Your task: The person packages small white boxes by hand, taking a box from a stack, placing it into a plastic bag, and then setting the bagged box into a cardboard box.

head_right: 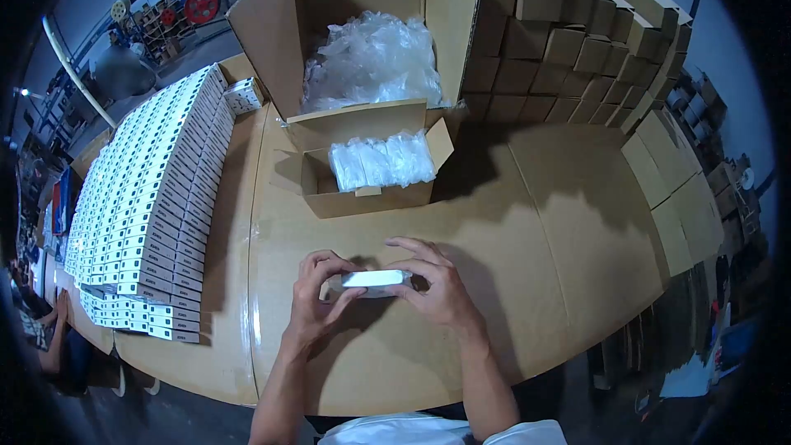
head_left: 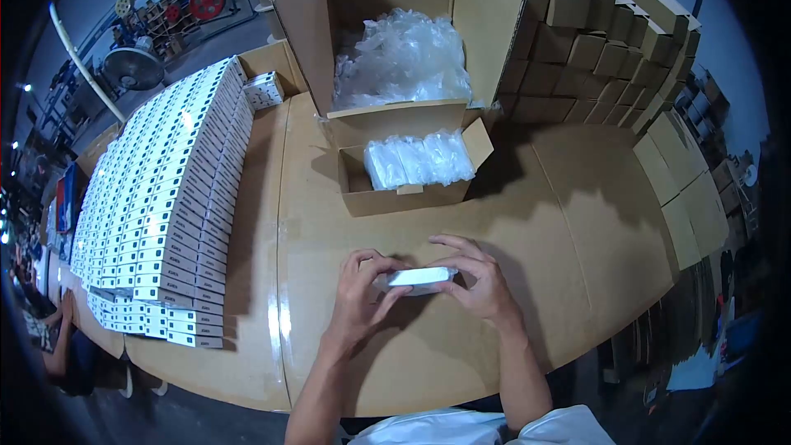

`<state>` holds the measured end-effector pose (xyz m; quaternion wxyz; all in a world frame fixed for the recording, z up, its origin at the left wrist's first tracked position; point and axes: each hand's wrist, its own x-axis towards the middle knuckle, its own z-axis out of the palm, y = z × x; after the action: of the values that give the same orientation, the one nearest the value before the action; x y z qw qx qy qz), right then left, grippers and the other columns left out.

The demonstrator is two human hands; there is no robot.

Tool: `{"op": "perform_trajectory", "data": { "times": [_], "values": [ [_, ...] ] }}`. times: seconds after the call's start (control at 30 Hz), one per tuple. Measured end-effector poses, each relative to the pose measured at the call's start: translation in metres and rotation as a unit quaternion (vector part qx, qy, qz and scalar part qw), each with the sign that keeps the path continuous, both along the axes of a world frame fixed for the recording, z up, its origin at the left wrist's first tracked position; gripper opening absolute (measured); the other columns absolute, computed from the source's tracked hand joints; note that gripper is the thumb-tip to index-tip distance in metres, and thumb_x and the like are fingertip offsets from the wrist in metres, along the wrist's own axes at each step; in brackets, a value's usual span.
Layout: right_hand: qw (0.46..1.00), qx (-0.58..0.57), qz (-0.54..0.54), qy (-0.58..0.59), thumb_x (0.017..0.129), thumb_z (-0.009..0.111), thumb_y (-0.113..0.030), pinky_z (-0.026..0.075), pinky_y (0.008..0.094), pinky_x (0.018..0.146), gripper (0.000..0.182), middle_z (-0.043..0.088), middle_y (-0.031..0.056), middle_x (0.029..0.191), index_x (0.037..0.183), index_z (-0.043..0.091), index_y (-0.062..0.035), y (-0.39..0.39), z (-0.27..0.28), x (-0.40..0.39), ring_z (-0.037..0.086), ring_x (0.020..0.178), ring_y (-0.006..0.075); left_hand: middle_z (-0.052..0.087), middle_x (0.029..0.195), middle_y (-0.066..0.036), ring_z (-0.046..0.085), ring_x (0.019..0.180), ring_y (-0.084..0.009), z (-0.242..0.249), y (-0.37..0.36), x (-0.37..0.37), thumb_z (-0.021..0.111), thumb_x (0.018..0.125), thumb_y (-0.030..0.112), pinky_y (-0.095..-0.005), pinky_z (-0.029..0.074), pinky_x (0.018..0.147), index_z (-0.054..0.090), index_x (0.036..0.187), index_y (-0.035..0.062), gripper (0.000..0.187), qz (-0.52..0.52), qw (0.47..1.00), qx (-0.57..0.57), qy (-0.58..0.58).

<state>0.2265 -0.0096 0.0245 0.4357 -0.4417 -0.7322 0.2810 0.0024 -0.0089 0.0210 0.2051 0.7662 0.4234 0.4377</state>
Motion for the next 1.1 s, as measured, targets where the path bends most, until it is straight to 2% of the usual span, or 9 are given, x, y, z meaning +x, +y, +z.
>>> {"op": "perform_trajectory", "data": {
  "times": [0.2, 0.33, 0.37, 0.47, 0.6, 0.73, 0.9, 1.0, 1.1],
  "values": [
    [0.997, 0.035, 0.065, -0.036, 0.071, 0.080, 0.001, 0.052, 0.0380, 0.082, 0.031, 0.072, 0.0085, 0.101, 0.101, 0.073, -0.0053, 0.000, 0.005, 0.005, 0.065, 0.088, 0.0254, 0.065, 0.103, -0.011, 0.060, 0.102, -0.0301, 0.002, 0.001, -0.007, 0.084, 0.073, 0.012, -0.0402, 0.049, 0.091, 0.063, 0.107, 0.0055, 0.041, -0.019, 0.996, -0.081, -0.034],
    [0.999, -0.043, 0.006, 0.012, 0.074, 0.079, 0.002, 0.053, 0.0330, 0.064, 0.023, 0.070, 0.0086, 0.085, 0.095, 0.071, -0.0030, -0.007, 0.014, -0.007, 0.067, 0.075, 0.0234, 0.064, 0.112, -0.013, 0.060, 0.106, -0.0280, 0.013, 0.004, -0.017, 0.080, 0.078, 0.011, -0.0388, 0.050, 0.091, 0.060, 0.117, 0.0061, 0.043, 0.005, 0.998, -0.053, -0.030],
    [0.999, 0.026, 0.010, -0.022, 0.075, 0.079, 0.003, 0.055, 0.0297, 0.059, 0.020, 0.067, 0.0095, 0.084, 0.093, 0.069, 0.0000, -0.003, 0.014, -0.005, 0.067, 0.072, 0.0181, 0.065, 0.110, -0.013, 0.061, 0.104, -0.0266, 0.017, 0.009, -0.025, 0.078, 0.080, 0.011, -0.0382, 0.050, 0.090, 0.061, 0.116, 0.0055, 0.040, 0.033, 0.996, -0.055, -0.060],
    [0.985, -0.106, -0.058, 0.123, 0.077, 0.078, 0.005, 0.059, 0.0259, 0.059, 0.020, 0.065, 0.0094, 0.087, 0.094, 0.067, 0.0018, -0.003, 0.018, -0.017, 0.067, 0.074, 0.0138, 0.067, 0.104, -0.012, 0.062, 0.097, -0.0241, 0.032, 0.032, -0.057, 0.073, 0.085, 0.012, -0.0370, 0.050, 0.086, 0.062, 0.112, 0.0033, 0.030, 0.121, 0.986, -0.056, -0.103],
    [0.973, -0.045, -0.092, 0.206, 0.081, 0.070, 0.011, 0.062, 0.0243, 0.065, 0.020, 0.057, 0.0088, 0.088, 0.097, 0.059, 0.0050, 0.015, 0.033, -0.047, 0.067, 0.077, 0.0141, 0.068, 0.090, -0.011, 0.064, 0.082, -0.0202, 0.047, 0.109, -0.113, 0.067, 0.089, 0.012, -0.0361, 0.051, 0.080, 0.064, 0.103, -0.0011, 0.019, 0.212, 0.976, -0.031, -0.047],
    [0.962, 0.116, -0.163, 0.185, 0.082, 0.069, 0.011, 0.056, 0.0253, 0.057, 0.023, 0.054, 0.0089, 0.090, 0.099, 0.056, 0.0029, 0.044, 0.049, -0.090, 0.063, 0.074, 0.0125, 0.068, 0.093, -0.016, 0.066, 0.082, -0.0275, 0.030, 0.229, -0.163, 0.068, 0.087, 0.017, -0.0375, 0.053, 0.077, 0.061, 0.112, -0.0011, 0.032, 0.245, 0.967, -0.050, 0.050],
    [0.943, 0.234, -0.231, -0.051, 0.075, 0.072, 0.009, 0.046, 0.0436, 0.067, 0.033, 0.061, 0.0148, 0.095, 0.104, 0.058, 0.0024, 0.081, 0.054, -0.118, 0.056, 0.080, 0.0357, 0.059, 0.112, -0.030, 0.060, 0.101, -0.0470, -0.015, 0.363, -0.210, 0.066, 0.082, 0.016, -0.0517, 0.049, 0.089, 0.035, 0.141, 0.0038, 0.068, 0.251, 0.955, -0.115, 0.103],
    [0.935, 0.257, -0.214, -0.115, 0.075, 0.072, 0.009, 0.047, 0.0428, 0.066, 0.032, 0.062, 0.0140, 0.098, 0.103, 0.058, 0.0028, 0.095, 0.051, -0.122, 0.056, 0.079, 0.0342, 0.058, 0.117, -0.032, 0.059, 0.106, -0.0484, -0.007, 0.383, -0.207, 0.064, 0.082, 0.015, -0.0527, 0.048, 0.093, 0.025, 0.150, 0.0081, 0.079, 0.287, 0.940, -0.140, 0.122],
    [0.959, 0.153, -0.217, -0.096, 0.077, 0.071, 0.007, 0.049, 0.0426, 0.068, 0.028, 0.061, 0.0151, 0.092, 0.102, 0.061, 0.0013, 0.101, 0.056, -0.127, 0.059, 0.083, 0.0347, 0.056, 0.122, -0.034, 0.058, 0.111, -0.0488, 0.008, 0.409, -0.208, 0.058, 0.085, 0.018, -0.0527, 0.048, 0.097, 0.018, 0.154, 0.0103, 0.081, 0.311, 0.924, -0.155, 0.162]
  ]
}}
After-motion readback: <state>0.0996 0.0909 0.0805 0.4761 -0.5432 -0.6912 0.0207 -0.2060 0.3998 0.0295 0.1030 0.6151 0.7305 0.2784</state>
